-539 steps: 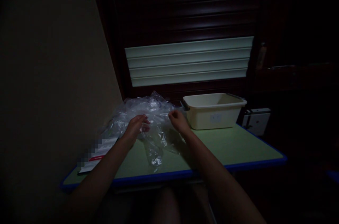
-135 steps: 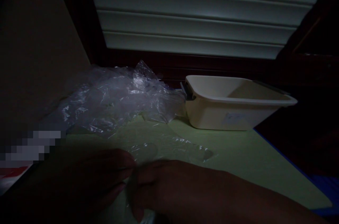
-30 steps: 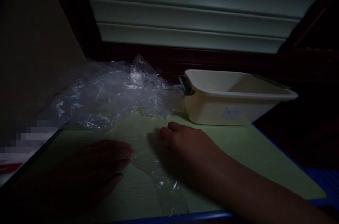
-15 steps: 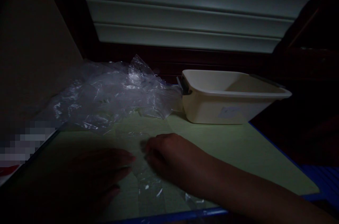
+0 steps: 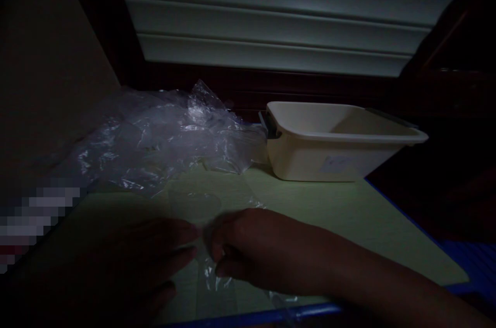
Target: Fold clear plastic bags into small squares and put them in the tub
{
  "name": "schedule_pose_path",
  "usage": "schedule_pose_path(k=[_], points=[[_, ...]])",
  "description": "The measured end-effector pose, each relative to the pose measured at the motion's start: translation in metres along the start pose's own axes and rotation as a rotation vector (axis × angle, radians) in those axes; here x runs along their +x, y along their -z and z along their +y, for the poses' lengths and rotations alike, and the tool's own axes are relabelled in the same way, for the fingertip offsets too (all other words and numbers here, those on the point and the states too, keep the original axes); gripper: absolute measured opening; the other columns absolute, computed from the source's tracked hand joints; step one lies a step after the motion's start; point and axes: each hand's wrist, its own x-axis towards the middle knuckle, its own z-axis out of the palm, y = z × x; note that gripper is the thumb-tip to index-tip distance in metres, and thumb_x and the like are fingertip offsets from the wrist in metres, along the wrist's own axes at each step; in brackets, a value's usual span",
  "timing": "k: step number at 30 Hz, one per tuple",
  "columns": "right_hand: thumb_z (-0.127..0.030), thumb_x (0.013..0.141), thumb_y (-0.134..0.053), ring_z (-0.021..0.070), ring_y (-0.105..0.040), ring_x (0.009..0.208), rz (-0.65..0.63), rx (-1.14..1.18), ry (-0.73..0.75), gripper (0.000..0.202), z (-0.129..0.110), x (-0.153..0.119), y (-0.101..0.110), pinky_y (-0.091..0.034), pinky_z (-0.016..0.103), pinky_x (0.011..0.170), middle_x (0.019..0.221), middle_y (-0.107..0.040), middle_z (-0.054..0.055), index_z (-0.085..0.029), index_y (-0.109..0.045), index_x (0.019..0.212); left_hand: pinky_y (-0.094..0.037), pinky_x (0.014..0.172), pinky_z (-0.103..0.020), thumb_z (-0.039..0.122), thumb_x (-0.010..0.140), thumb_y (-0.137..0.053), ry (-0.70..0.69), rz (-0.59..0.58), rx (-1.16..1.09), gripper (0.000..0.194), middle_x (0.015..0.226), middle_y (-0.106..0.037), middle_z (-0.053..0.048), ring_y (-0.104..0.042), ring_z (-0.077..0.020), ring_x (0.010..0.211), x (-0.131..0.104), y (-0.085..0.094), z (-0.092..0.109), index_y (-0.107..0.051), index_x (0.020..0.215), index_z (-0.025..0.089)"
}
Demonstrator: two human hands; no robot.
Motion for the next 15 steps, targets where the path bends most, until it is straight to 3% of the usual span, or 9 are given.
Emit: schedule_pose_path(k=[4,9,15], points=[[-0.009,0.089,-0.059,0.0099,-0.06,0.081,0.032,0.016,0.04,0.009,-0.005,-0.001,0.001,-0.044,0.02,0.072,0.092,-0.065,0.0,-0.015,-0.065,0.091,-0.048,0.081,-0.022,0.027,0.104,-0.023,-0.043,0.092,0.008,0.038,0.093,-0.07,-0.002,-0.063,-0.0141,0.081,0.001,0.003,0.002,-0.06,0.096,0.02],[-0.013,0.083,-0.071,0.0121,-0.062,0.086,-0.059,0.014,0.072,0.009,-0.004,-0.004,0.008,-0.046,0.021,0.076,0.096,-0.066,0.002,-0.014,-0.068,0.091,-0.047,0.071,-0.024,0.024,0.106,-0.025,-0.091,0.155,-0.017,0.038,0.085,-0.069,-0.002,-0.061,-0.0138,0.071,0.01,0.007,0.001,-0.06,0.094,0.017],[-0.009,0.085,-0.067,0.0113,-0.062,0.09,-0.14,-0.037,0.158,0.005,-0.004,-0.004,0.005,-0.045,0.018,0.078,0.092,-0.068,0.003,-0.012,-0.07,0.088,-0.046,0.08,-0.022,0.024,0.107,-0.02,-0.059,0.182,-0.009,0.041,0.084,-0.07,0.001,-0.063,-0.0113,0.074,0.011,0.007,0.003,-0.058,0.093,0.018]])
